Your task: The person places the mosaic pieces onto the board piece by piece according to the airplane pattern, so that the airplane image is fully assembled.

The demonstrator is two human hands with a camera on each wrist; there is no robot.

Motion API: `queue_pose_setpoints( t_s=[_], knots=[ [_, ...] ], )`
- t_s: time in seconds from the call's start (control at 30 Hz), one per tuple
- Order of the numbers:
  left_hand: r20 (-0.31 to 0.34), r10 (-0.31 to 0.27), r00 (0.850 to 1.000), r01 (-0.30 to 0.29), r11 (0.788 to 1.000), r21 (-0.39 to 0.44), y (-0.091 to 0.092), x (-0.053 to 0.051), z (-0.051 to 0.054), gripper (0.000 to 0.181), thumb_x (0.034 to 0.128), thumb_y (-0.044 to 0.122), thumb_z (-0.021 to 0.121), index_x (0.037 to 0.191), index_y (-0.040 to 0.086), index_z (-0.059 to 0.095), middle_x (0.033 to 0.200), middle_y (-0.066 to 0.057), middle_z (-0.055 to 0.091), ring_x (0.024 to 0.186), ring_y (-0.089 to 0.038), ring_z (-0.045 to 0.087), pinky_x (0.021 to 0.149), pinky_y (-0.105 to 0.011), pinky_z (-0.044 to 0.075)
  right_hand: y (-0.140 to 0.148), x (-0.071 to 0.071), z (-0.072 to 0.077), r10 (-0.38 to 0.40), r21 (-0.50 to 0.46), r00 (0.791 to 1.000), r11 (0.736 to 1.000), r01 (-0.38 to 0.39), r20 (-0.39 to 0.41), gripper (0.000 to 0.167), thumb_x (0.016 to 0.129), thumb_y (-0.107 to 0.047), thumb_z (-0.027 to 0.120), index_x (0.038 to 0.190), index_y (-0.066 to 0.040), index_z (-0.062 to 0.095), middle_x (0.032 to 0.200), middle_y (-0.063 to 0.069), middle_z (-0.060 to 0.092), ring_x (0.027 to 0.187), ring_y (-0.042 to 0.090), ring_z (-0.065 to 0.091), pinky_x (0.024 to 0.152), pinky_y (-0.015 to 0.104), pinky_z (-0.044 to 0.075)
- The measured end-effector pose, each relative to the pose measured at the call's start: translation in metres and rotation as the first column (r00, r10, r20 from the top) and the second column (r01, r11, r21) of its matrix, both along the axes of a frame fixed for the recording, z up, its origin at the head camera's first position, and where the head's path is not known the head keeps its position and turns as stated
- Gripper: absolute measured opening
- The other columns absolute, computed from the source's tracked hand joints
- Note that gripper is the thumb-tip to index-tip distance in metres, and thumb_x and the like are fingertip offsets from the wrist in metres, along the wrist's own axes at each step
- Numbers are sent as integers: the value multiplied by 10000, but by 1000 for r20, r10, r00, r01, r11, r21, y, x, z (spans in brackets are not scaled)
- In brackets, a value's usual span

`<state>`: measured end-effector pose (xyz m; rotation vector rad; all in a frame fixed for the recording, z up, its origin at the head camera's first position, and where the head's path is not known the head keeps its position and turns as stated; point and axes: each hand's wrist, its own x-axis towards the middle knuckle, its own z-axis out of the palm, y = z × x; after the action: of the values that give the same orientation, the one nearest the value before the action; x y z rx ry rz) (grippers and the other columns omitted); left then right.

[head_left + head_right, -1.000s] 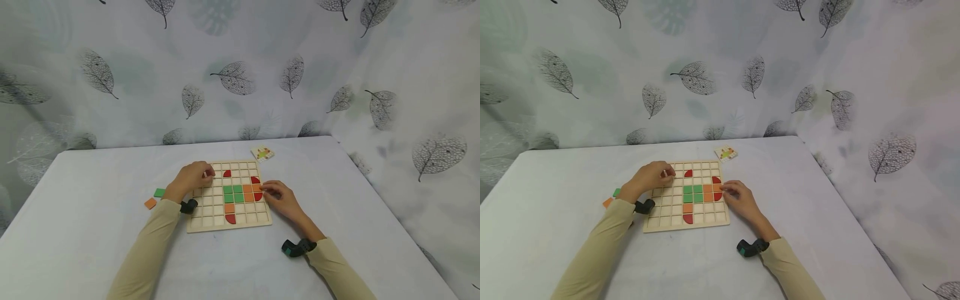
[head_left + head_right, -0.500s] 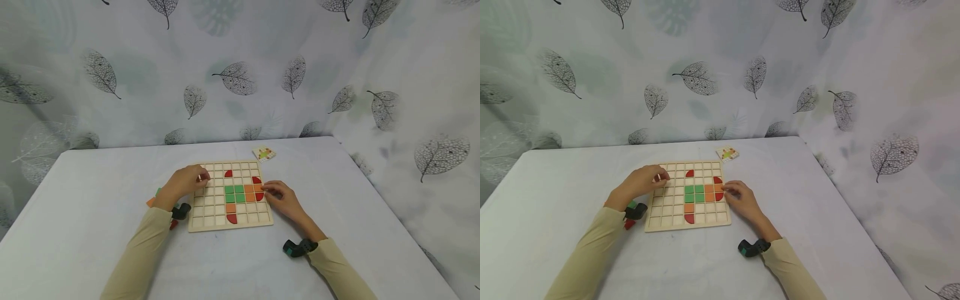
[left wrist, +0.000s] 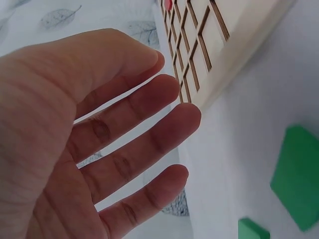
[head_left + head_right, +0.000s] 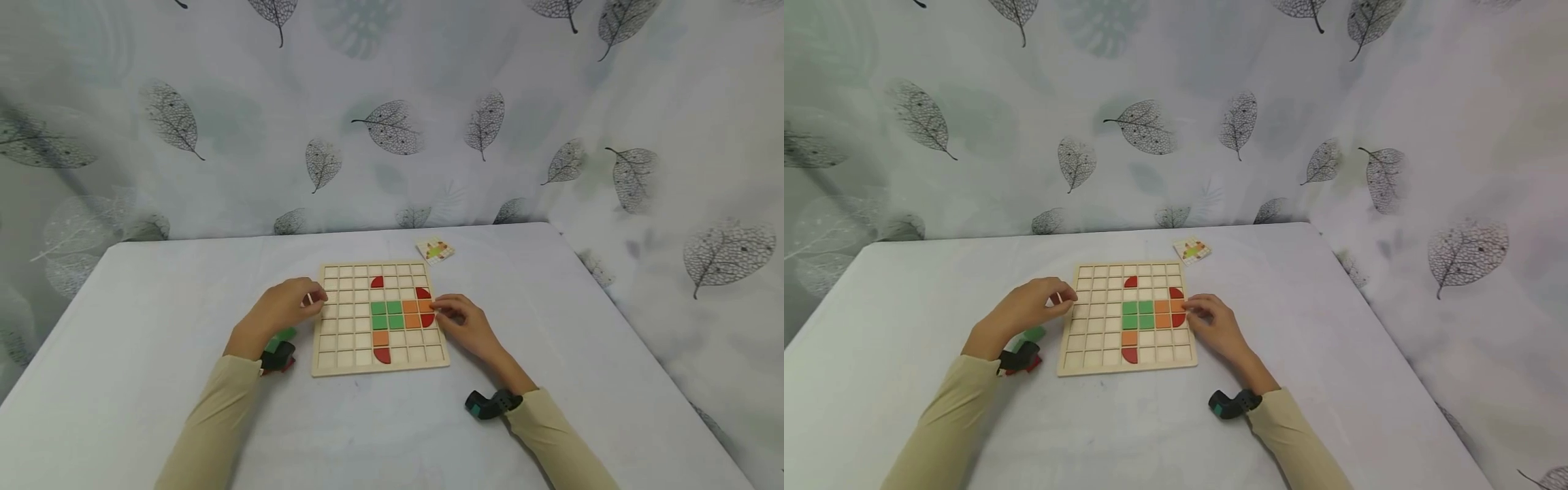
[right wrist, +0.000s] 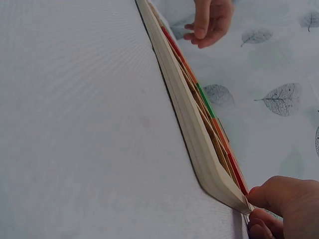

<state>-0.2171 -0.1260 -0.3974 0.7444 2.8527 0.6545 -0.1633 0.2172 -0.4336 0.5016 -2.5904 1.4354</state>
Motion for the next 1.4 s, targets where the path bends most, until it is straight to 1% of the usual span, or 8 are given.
queue_pose_setpoints(
  t_s=[0.23,0.57,0.73,0.97,1.1,1.23,1.33,1.4],
  knots=[
    [21,46,999,-46,999,10,-18,10,4,130,927,127,616,1020,75,690,918,-9,638,843,-179,580,714,-349,488,1,0,1,-15,2,1000,1000,15,5,231,884,92,623,1111,123,653,1184,291,590,942,391,606,818,431,515],
    [57,94,994,-95,996,0,-37,21,0,134,928,138,624,1019,71,694,905,-17,636,814,-177,576,709,-367,491,4,0,-1,-23,15,1000,1000,23,6,236,886,85,626,1118,117,653,1185,282,593,954,386,608,827,419,516],
    [54,135,989,-135,991,-9,-47,24,-3,135,919,145,634,1016,71,691,897,-25,639,821,-194,580,733,-400,505,4,-1,-1,-22,11,1000,1000,22,15,236,889,83,623,1121,117,652,1193,281,589,968,388,606,834,416,515],
    [34,182,983,-182,983,2,-65,25,-4,172,915,180,663,1035,60,695,868,-31,622,775,-184,553,668,-347,471,2,-2,-2,-22,13,1000,1000,22,8,233,889,81,625,1118,114,654,1189,279,591,958,383,608,829,409,515],
    [56,197,979,-198,980,-1,-72,25,-5,175,899,193,682,1015,63,693,856,-34,610,763,-185,549,657,-346,460,1,-2,-2,-28,19,1000,999,28,3,233,888,77,628,1117,113,655,1187,275,594,952,373,610,828,416,516],
    [84,206,975,-204,979,-28,-78,28,-7,185,871,211,720,980,64,691,873,-40,611,782,-196,548,673,-359,469,1,-1,-2,-22,15,1000,1000,22,9,235,889,77,627,1119,119,652,1189,279,592,949,377,609,829,425,514],
    [115,217,969,-214,976,-39,-83,30,-6,247,842,229,753,1005,58,680,908,-49,602,806,-200,539,691,-360,461,1,-1,-3,-19,12,1000,1000,19,14,233,891,74,627,1119,119,652,1191,281,590,946,377,606,825,415,514],
    [131,211,969,-208,978,-34,-87,32,-5,299,819,227,777,1032,45,672,935,-63,599,818,-204,543,706,-362,459,0,-1,-3,-18,9,1000,1000,18,12,233,892,72,626,1119,119,652,1190,281,591,947,378,605,825,406,514]
  ],
)
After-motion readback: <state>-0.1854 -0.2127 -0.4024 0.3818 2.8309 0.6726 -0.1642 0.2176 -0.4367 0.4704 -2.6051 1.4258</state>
